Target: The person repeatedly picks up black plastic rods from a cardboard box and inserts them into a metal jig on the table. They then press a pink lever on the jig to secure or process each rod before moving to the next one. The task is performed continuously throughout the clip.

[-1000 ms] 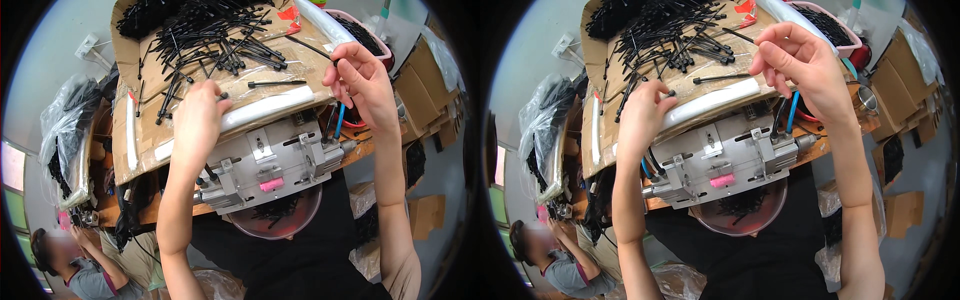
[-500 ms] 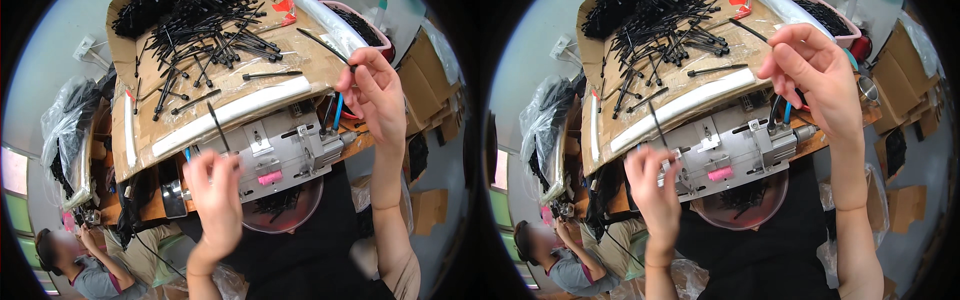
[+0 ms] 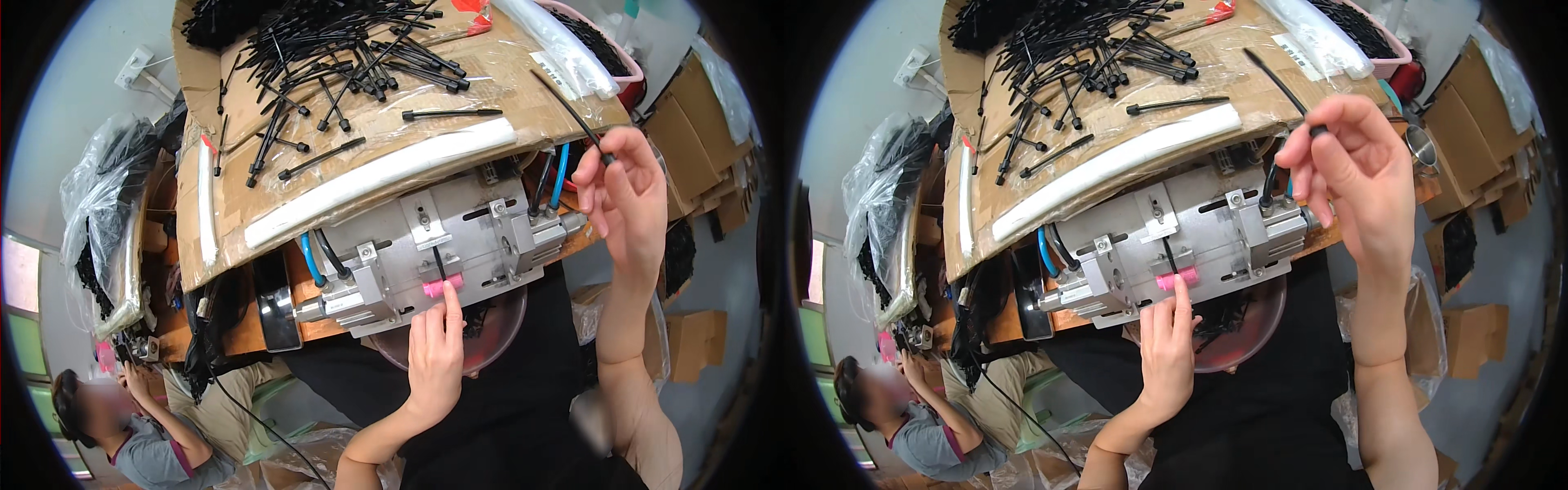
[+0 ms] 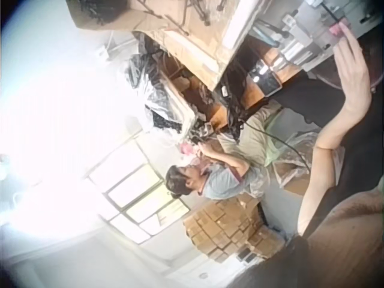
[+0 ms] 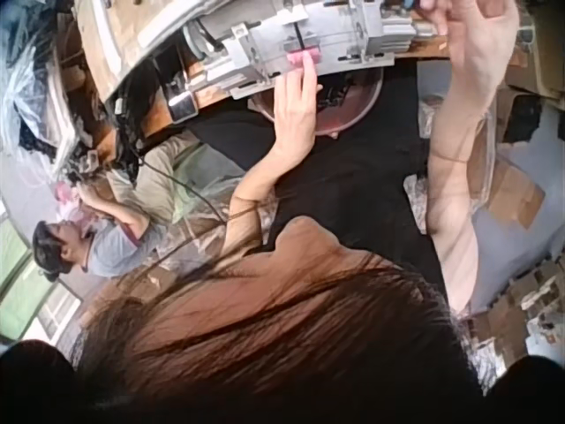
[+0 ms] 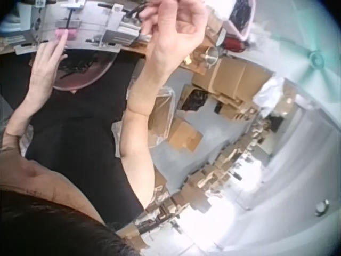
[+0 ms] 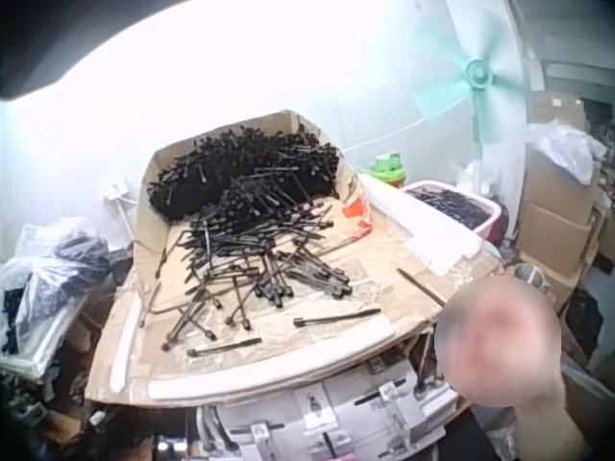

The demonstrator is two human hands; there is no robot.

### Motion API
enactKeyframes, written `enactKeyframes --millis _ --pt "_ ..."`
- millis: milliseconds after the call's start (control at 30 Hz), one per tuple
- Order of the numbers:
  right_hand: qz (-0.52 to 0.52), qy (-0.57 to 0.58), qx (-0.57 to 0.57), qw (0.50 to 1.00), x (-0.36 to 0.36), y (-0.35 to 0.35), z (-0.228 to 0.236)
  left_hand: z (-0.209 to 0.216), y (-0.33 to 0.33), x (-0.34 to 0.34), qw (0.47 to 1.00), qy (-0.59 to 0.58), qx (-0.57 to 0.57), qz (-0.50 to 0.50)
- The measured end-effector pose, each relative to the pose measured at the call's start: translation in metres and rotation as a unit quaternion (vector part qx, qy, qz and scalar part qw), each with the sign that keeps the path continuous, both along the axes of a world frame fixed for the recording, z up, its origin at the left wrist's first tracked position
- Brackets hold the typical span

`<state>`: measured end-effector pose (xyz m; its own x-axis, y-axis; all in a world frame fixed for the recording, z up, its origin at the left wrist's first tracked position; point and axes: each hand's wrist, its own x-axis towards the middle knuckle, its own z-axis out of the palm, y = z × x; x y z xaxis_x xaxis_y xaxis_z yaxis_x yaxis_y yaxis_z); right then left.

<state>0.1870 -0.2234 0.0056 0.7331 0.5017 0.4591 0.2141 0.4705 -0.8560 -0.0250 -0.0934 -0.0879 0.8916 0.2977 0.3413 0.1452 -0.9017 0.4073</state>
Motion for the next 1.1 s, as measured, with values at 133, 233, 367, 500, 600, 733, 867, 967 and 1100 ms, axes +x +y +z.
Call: enactKeyframes --millis 133,233,367,500,600,733,867,967,1100 --pt "-0.057 -0.029 -0.060 0.996 -0.030 0.002 -0.010 0.002 0.005 0.000 1.000 0.008 0.010 -0.015" --pt "-0.093 -0.219 -0.194 0.952 -0.059 0.000 -0.041 0.006 0.009 -0.004 0.999 0.040 -0.019 -0.020" --pt "-0.091 -0.353 -0.249 0.897 -0.103 0.012 -0.080 0.058 0.055 0.001 1.000 0.001 0.000 -0.026" --pt "-0.057 -0.371 -0.318 0.871 -0.119 0.015 -0.112 0.093 0.156 0.057 0.975 -0.121 0.166 0.085" --pt "-0.056 -0.369 -0.305 0.876 -0.120 0.026 -0.111 0.105 0.194 0.061 0.999 -0.035 0.016 -0.012" --pt "-0.055 -0.363 -0.306 0.879 -0.117 0.031 -0.118 0.116 0.199 0.057 0.994 0.015 -0.101 -0.034" --pt "-0.027 -0.397 -0.358 0.845 -0.112 0.027 -0.094 0.122 0.206 0.054 0.995 0.060 -0.075 -0.020" --pt "-0.031 -0.481 -0.369 0.795 -0.086 0.033 -0.052 0.123 0.197 0.040 0.998 0.057 -0.029 -0.018" --pt "-0.228 -0.546 -0.292 0.752 -0.015 0.088 -0.003 0.106 0.159 0.026 0.995 -0.051 0.090 0.000"
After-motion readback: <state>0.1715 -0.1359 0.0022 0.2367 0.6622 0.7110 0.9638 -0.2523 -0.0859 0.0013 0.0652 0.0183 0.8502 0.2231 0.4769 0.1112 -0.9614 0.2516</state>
